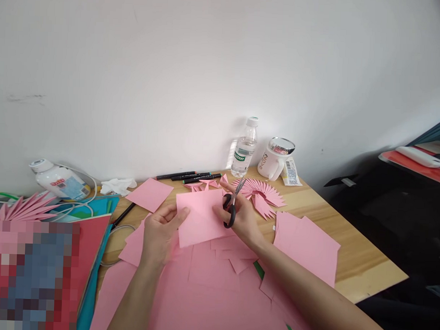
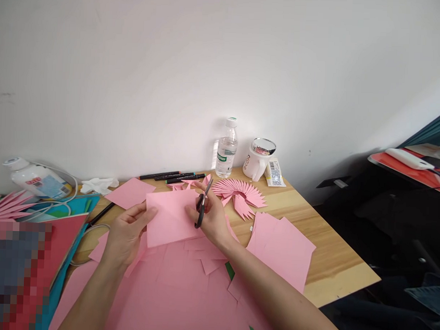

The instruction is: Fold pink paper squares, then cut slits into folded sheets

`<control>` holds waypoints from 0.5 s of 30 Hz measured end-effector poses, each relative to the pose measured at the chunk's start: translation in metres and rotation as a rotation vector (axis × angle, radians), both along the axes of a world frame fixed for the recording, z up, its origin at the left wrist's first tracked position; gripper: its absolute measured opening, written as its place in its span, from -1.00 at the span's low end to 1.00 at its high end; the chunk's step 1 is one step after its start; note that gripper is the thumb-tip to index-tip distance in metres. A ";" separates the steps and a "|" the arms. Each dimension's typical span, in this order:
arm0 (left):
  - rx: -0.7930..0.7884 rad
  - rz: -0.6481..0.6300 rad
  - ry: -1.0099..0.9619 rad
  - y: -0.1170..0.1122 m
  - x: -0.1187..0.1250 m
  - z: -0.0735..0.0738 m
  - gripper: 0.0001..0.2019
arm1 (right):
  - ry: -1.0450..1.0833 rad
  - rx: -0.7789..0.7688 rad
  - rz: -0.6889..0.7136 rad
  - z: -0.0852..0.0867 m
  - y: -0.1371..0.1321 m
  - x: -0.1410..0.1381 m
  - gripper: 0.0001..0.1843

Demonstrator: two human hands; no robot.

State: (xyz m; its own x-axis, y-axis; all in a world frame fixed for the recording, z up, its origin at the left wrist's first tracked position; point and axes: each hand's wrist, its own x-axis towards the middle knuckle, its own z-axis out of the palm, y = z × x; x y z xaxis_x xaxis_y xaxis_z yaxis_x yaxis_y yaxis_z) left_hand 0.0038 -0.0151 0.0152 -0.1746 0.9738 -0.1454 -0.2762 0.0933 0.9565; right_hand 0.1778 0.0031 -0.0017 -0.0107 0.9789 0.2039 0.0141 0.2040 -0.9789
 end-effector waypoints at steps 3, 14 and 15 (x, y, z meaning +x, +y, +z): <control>-0.048 -0.139 0.049 0.000 0.000 -0.006 -0.74 | 0.028 0.008 0.037 0.001 -0.002 -0.002 -0.41; 0.210 0.267 0.111 0.000 -0.005 -0.008 -0.82 | 0.074 -0.144 0.182 0.004 0.002 0.000 -0.55; 0.229 0.287 0.126 0.000 -0.005 -0.008 -0.81 | 0.034 -0.150 0.262 0.005 0.001 0.000 -0.56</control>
State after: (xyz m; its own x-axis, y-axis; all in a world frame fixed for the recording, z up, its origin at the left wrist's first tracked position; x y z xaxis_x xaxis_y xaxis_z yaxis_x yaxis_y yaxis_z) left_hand -0.0013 -0.0147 0.0076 -0.4473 0.8876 0.1103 -0.1393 -0.1909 0.9717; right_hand 0.1780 0.0042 0.0035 -0.2623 0.9630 0.0621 -0.0534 0.0498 -0.9973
